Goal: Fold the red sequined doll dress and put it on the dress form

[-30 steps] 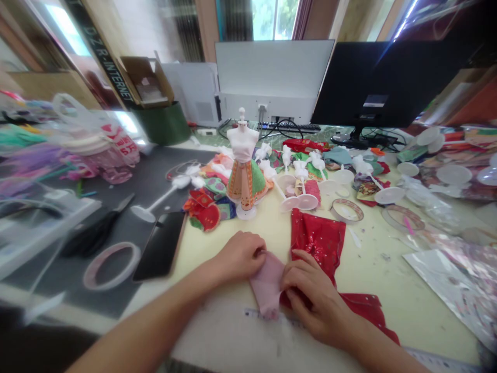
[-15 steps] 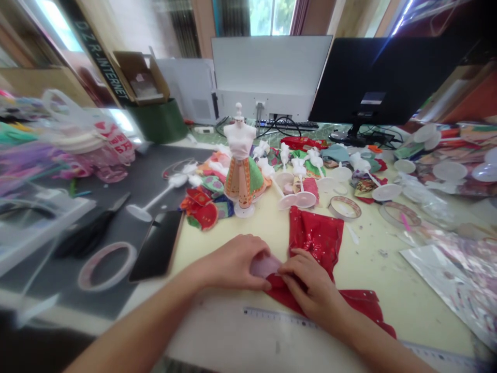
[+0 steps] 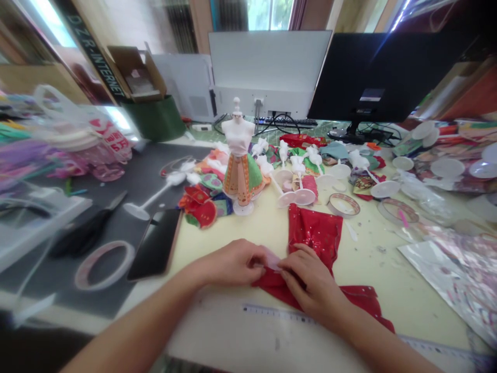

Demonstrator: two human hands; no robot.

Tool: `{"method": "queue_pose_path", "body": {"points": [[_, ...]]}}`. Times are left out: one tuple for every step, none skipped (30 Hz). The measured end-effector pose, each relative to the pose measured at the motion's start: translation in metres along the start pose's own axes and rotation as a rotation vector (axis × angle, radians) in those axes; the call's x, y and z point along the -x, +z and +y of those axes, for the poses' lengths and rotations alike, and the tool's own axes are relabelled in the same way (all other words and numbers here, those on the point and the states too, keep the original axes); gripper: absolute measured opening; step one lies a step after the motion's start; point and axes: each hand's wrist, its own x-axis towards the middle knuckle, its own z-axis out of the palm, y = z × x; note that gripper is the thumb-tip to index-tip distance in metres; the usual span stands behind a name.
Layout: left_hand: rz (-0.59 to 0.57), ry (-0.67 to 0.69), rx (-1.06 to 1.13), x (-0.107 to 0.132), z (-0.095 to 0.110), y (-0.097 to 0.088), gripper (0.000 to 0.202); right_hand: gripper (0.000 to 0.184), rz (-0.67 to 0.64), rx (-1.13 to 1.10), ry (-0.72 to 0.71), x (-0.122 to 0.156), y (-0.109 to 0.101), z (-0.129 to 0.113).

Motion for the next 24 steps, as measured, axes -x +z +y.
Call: {"method": "queue_pose_path", "body": {"points": [[-0.012, -0.004, 0.019, 0.0, 0.0, 0.001, 0.013, 0.017, -0.002, 0.007, -0.002, 0.0, 0.0, 0.0], [-0.019, -0.011, 0.035, -0.001, 0.0, 0.002, 0.013, 0.018, -0.004, 0.017, -0.005, 0.0, -0.001, -0.001], [-0.023, -0.019, 0.047, -0.001, -0.001, 0.003, 0.014, 0.019, -0.009, 0.032, -0.006, 0.0, -0.001, -0.001], [-0.024, -0.028, 0.055, -0.001, -0.001, 0.003, 0.014, 0.02, -0.013, 0.051, -0.006, 0.0, -0.002, -0.002], [-0.024, -0.037, 0.06, -0.001, -0.001, 0.003, 0.014, 0.02, -0.015, 0.071, -0.007, -0.001, -0.003, -0.003], [-0.022, -0.045, 0.062, -0.001, -0.001, 0.003, 0.014, 0.021, -0.016, 0.093, -0.006, -0.001, -0.003, -0.003], [-0.021, -0.051, 0.062, 0.0, -0.002, 0.003, 0.014, 0.022, -0.015, 0.115, -0.007, -0.001, -0.004, -0.004], [-0.019, -0.056, 0.061, 0.0, -0.001, 0.003, 0.013, 0.022, -0.012, 0.135, -0.011, -0.001, -0.004, -0.004], [-0.017, -0.058, 0.058, 0.0, -0.001, 0.002, 0.012, 0.023, -0.004, 0.151, -0.018, -0.002, -0.004, -0.004], [-0.013, -0.058, 0.053, 0.0, -0.001, 0.002, 0.011, 0.023, 0.004, 0.166, -0.027, -0.002, -0.004, -0.004], [-0.008, -0.056, 0.046, 0.001, 0.0, 0.001, 0.01, 0.024, 0.014, 0.179, -0.037, -0.002, -0.003, -0.003], [-0.001, -0.052, 0.038, 0.001, 0.001, 0.001, 0.01, 0.024, 0.027, 0.188, -0.046, -0.002, -0.002, -0.002], [0.006, -0.048, 0.031, 0.0, 0.002, 0.001, 0.009, 0.024, 0.039, 0.191, -0.05, -0.003, -0.002, -0.002], [0.013, -0.043, 0.024, 0.0, 0.002, 0.001, 0.01, 0.024, 0.051, 0.185, -0.047, -0.003, -0.001, -0.001], [0.016, -0.038, 0.02, 0.0, 0.003, 0.001, 0.01, 0.023, 0.058, 0.169, -0.036, -0.004, -0.001, 0.0], [0.016, -0.033, 0.018, 0.0, 0.003, 0.001, 0.01, 0.022, 0.057, 0.145, -0.017, -0.005, -0.001, 0.001], [0.013, -0.028, 0.017, 0.0, 0.003, 0.002, 0.01, 0.021, 0.049, 0.118, 0.011, -0.006, -0.002, 0.001], [0.008, -0.023, 0.017, 0.0, 0.003, 0.001, 0.011, 0.02, 0.029, 0.094, 0.045, -0.007, -0.003, 0.001], [0.002, -0.017, 0.018, 0.0, 0.003, 0.001, 0.011, 0.019, 0.004, 0.08, 0.079, -0.008, -0.005, 0.001], [-0.004, -0.012, 0.017, 0.0, 0.003, 0.001, 0.011, 0.019, -0.022, 0.079, 0.11, -0.01, -0.006, 0.001], [-0.005, -0.006, 0.015, 0.001, 0.003, 0.0, 0.011, 0.019, -0.047, 0.09, 0.136, -0.011, -0.008, 0.001], [-0.002, 0.001, 0.012, 0.001, 0.003, 0.0, 0.011, 0.019, -0.069, 0.114, 0.154, -0.013, -0.01, 0.0], [0.003, 0.011, 0.009, 0.001, 0.004, -0.001, 0.01, 0.02, -0.095, 0.149, 0.17, -0.016, -0.011, -0.001], [0.009, 0.021, 0.006, 0.002, 0.004, -0.001, 0.009, 0.021, -0.127, 0.194, 0.187, -0.019, -0.012, -0.002]]}}
